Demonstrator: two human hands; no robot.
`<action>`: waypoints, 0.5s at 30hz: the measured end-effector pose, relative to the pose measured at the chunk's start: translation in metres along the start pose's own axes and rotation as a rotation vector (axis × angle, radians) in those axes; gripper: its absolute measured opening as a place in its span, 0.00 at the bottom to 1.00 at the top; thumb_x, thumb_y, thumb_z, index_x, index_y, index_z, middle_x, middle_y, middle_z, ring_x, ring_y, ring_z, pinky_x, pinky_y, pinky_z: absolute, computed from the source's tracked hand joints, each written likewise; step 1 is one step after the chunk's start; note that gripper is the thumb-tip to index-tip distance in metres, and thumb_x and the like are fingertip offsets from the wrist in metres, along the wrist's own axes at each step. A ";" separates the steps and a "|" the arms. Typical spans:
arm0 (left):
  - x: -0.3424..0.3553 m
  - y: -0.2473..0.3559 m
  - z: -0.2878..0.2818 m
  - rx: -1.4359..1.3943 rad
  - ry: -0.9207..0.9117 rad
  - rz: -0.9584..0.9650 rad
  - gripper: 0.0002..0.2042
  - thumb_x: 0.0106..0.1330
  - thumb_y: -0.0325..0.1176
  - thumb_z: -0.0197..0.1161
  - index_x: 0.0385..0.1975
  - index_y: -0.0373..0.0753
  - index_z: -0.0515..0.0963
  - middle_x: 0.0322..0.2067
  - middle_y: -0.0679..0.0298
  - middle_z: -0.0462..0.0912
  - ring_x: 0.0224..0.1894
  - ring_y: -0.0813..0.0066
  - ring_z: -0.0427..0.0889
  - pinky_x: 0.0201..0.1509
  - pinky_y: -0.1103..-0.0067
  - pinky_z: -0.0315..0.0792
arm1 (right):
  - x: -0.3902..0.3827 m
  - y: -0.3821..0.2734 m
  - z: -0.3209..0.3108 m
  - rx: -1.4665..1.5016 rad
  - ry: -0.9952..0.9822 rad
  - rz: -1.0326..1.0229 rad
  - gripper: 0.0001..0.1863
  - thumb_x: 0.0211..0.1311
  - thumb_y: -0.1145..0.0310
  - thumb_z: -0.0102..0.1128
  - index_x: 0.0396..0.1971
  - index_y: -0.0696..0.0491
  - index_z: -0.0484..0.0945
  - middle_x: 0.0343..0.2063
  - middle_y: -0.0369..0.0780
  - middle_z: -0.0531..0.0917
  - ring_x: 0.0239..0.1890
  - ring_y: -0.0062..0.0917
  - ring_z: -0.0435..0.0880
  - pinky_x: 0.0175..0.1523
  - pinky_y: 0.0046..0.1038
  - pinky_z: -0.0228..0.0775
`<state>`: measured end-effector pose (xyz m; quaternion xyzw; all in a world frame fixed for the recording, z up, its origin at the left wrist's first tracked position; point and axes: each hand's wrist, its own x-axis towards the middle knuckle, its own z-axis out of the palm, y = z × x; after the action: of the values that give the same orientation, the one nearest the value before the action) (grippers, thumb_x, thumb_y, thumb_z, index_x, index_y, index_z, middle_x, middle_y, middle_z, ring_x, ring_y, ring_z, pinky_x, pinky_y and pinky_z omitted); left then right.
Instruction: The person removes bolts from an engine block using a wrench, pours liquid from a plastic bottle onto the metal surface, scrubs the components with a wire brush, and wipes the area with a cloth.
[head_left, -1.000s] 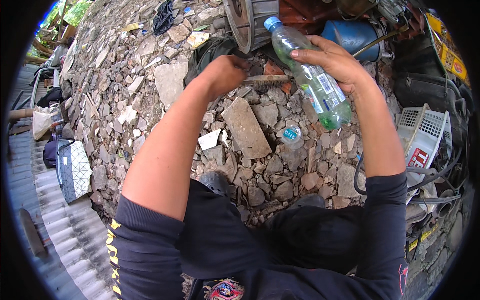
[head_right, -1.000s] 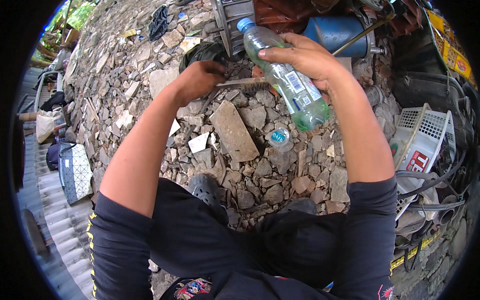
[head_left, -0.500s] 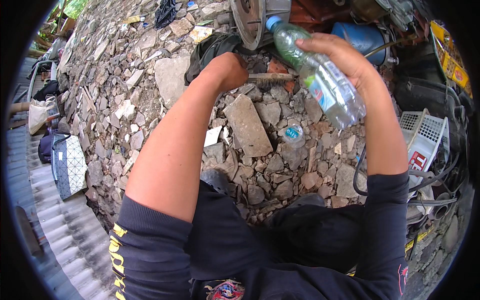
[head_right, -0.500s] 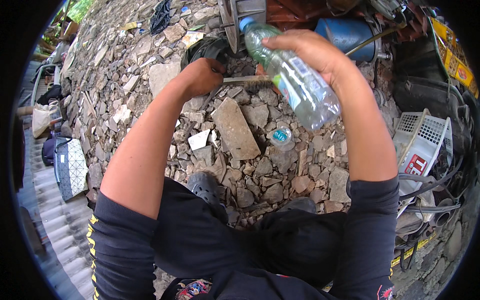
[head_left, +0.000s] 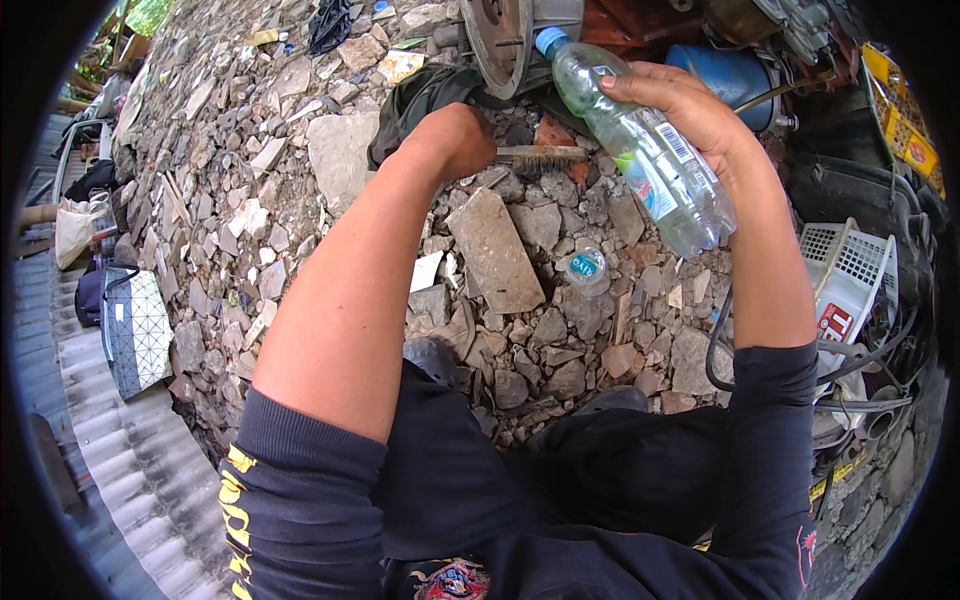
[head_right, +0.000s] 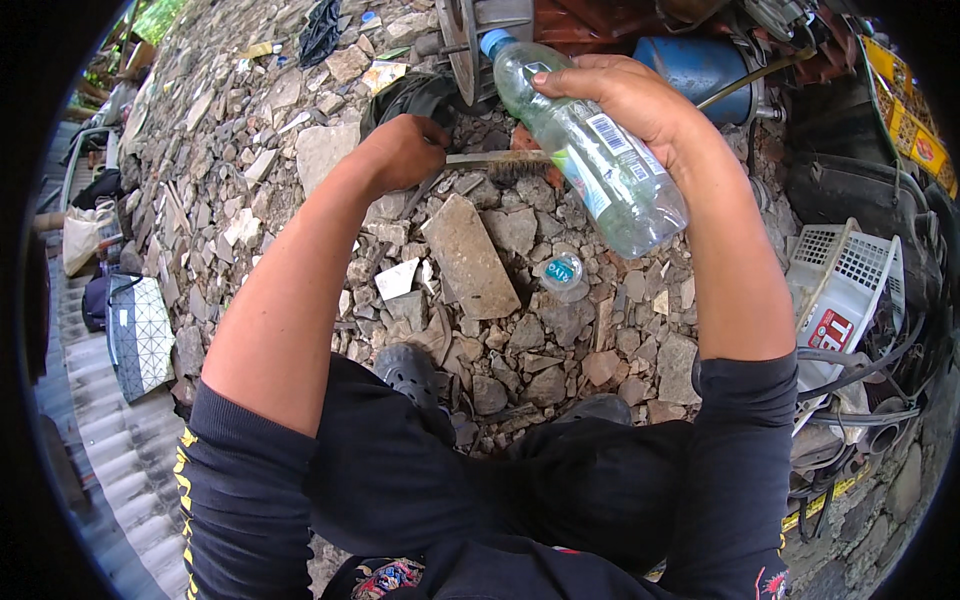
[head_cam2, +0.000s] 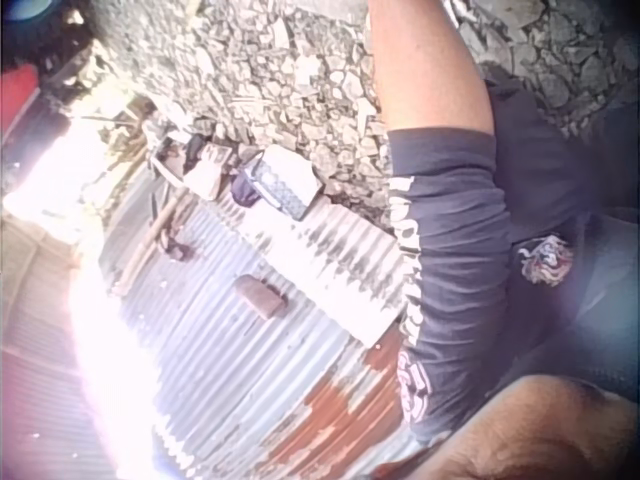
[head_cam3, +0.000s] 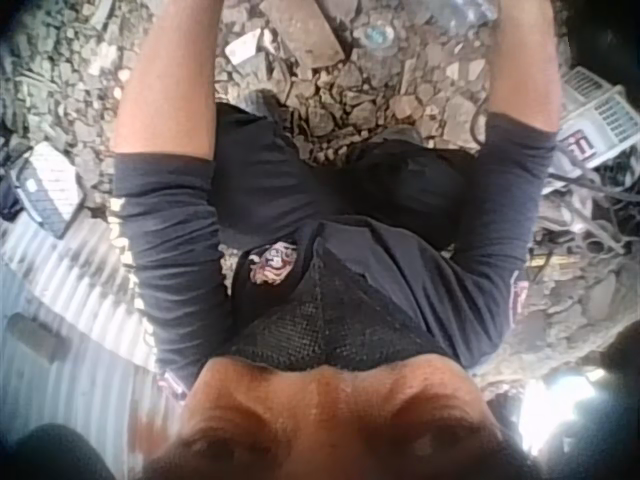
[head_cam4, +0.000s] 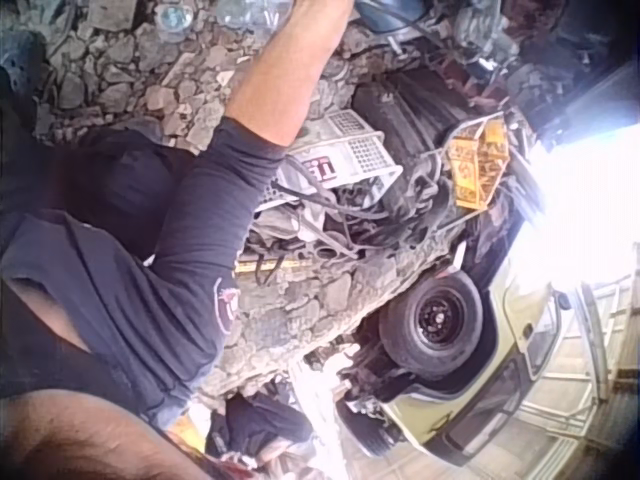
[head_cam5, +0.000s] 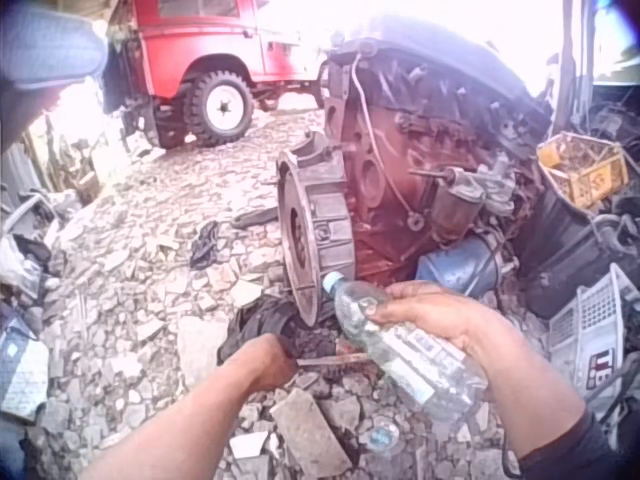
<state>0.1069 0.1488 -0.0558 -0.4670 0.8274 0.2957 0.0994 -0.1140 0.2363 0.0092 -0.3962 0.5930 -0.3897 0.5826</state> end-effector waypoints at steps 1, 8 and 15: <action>0.000 0.000 0.000 0.013 -0.004 0.012 0.16 0.59 0.35 0.51 0.40 0.34 0.82 0.46 0.48 0.81 0.50 0.51 0.78 0.55 0.68 0.73 | -0.001 -0.003 0.000 0.014 -0.021 -0.003 0.22 0.58 0.65 0.64 0.47 0.64 0.73 0.34 0.52 0.84 0.32 0.31 0.88 0.31 0.29 0.82; 0.003 -0.002 0.001 0.002 0.002 -0.002 0.16 0.59 0.34 0.51 0.41 0.36 0.82 0.46 0.48 0.81 0.50 0.50 0.78 0.55 0.68 0.73 | 0.004 0.000 -0.006 0.016 -0.037 -0.006 0.25 0.58 0.65 0.65 0.50 0.65 0.71 0.35 0.51 0.84 0.31 0.30 0.88 0.32 0.28 0.83; 0.004 -0.004 0.002 0.065 -0.040 -0.001 0.16 0.60 0.34 0.51 0.40 0.36 0.83 0.46 0.47 0.80 0.50 0.50 0.78 0.54 0.67 0.73 | 0.014 0.017 -0.010 -0.439 0.110 -0.005 0.37 0.51 0.55 0.69 0.54 0.67 0.70 0.40 0.53 0.82 0.36 0.30 0.86 0.38 0.28 0.78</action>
<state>0.1075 0.1455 -0.0610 -0.4577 0.8343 0.2778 0.1312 -0.1247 0.2298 -0.0120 -0.4930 0.6936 -0.2736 0.4484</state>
